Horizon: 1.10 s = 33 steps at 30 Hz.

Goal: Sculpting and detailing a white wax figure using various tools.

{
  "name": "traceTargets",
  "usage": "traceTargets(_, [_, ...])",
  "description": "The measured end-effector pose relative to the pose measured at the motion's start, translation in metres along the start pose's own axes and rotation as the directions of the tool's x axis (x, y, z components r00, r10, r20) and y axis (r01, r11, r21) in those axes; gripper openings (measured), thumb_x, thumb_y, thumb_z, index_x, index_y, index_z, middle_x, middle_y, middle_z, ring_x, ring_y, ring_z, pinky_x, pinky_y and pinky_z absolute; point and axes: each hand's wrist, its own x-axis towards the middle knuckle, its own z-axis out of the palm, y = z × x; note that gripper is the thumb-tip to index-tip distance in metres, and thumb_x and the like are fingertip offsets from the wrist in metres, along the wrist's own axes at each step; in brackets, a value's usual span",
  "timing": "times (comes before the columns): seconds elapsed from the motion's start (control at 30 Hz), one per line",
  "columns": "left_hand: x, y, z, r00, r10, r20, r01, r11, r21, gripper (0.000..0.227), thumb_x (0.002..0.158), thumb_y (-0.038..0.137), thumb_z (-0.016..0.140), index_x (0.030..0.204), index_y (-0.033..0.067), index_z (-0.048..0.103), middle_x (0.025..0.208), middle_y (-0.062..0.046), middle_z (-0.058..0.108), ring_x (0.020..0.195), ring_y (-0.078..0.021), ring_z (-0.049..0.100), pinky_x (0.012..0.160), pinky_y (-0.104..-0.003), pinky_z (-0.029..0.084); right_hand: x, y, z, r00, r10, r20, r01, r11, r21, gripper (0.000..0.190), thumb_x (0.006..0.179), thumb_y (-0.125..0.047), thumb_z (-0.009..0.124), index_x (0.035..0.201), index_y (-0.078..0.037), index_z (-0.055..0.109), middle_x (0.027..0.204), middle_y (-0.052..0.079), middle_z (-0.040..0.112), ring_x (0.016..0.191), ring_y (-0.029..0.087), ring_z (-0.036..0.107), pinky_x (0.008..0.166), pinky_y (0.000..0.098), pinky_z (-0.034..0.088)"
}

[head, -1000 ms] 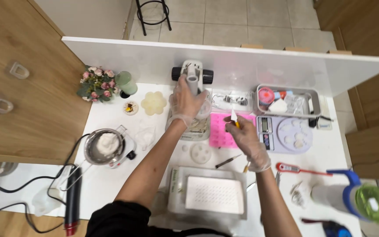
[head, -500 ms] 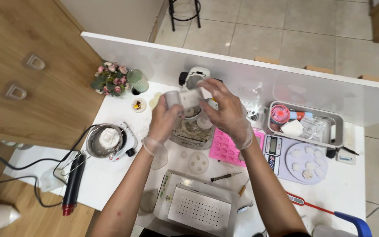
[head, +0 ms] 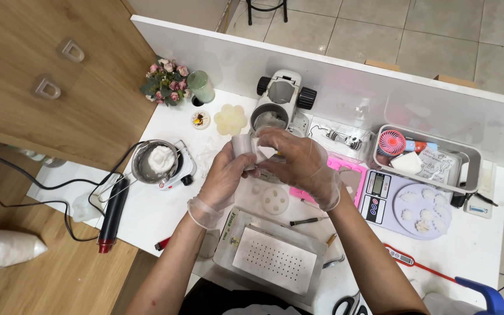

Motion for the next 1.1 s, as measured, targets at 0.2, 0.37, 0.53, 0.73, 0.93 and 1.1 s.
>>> traceTargets(0.2, [-0.017,-0.006,-0.037,0.997,0.06,-0.042,-0.057,0.996,0.062,0.035,0.095,0.011,0.059,0.126,0.0001,0.052,0.102,-0.008,0.068,0.076,-0.0149,0.066,0.067,-0.028,0.056,-0.01,-0.056,-0.023,0.782,0.623,0.016,-0.617,0.77,0.164,0.053,0.082,-0.023,0.082,0.13,-0.018,0.061,0.119,0.0,0.07,0.054,0.013,0.053,0.046,0.0292,0.046])
traceTargets(0.37, [-0.009,-0.049,-0.11,0.952,0.042,-0.304,0.008,0.987,0.16,0.03,0.093,0.013,0.058,0.119,-0.0019,0.057,0.094,-0.008,0.071,0.07,-0.0144,0.066,0.06,-0.026,0.05,-0.116,-0.014,0.005,0.549,0.827,-0.12,-0.685,0.527,0.503,0.027,0.096,-0.018,0.073,0.121,-0.009,0.069,0.088,0.002,0.067,0.064,0.004,0.052,0.052,0.0235,0.041])
traceTargets(0.53, [0.043,-0.154,-0.14,0.87,-0.194,-0.453,0.156,0.98,-0.119,0.025,0.093,0.014,0.055,0.115,0.004,0.062,0.087,-0.006,0.072,0.066,-0.0137,0.067,0.053,-0.024,0.046,-0.192,-0.019,0.034,0.326,0.925,-0.196,-0.799,0.38,0.467,0.023,0.094,-0.016,0.073,0.113,-0.004,0.071,0.1,-0.002,0.072,0.067,0.006,0.051,0.053,0.0257,0.041])
traceTargets(0.73, [0.146,-0.262,-0.153,0.788,-0.225,-0.573,0.004,0.932,-0.361,0.022,0.091,0.011,0.059,0.11,0.0005,0.06,0.085,-0.01,0.069,0.057,-0.0177,0.068,0.041,-0.023,0.044,-0.241,-0.019,0.056,0.114,0.99,-0.083,-0.843,0.14,0.52,0.025,0.094,-0.02,0.068,0.117,-0.009,0.07,0.094,0.004,0.076,0.075,0.006,0.064,0.052,0.0248,0.041])
traceTargets(0.93, [0.189,-0.302,-0.165,0.737,-0.325,-0.593,0.173,0.938,-0.3,0.03,0.093,0.022,0.065,0.107,-0.0039,0.062,0.082,-0.015,0.072,0.055,-0.0151,0.063,0.039,-0.025,0.043,-0.22,-0.049,0.046,0.042,0.996,-0.085,-0.959,0.064,0.276,0.032,0.096,-0.02,0.07,0.126,-0.008,0.07,0.096,0.013,0.077,0.088,0.017,0.069,0.073,0.0302,0.052])
traceTargets(1.1, [0.165,-0.301,-0.174,0.733,-0.496,-0.466,0.45,0.867,-0.216,0.029,0.086,0.031,0.074,0.105,0.0111,0.064,0.078,-0.003,0.06,0.059,-0.0131,0.06,0.049,-0.031,0.047,-0.231,-0.059,0.042,-0.042,0.992,-0.12,-0.998,-0.037,0.042,0.042,0.094,-0.032,0.068,0.129,-0.009,0.069,0.103,0.013,0.077,0.097,0.023,0.071,0.088,0.0364,0.053])
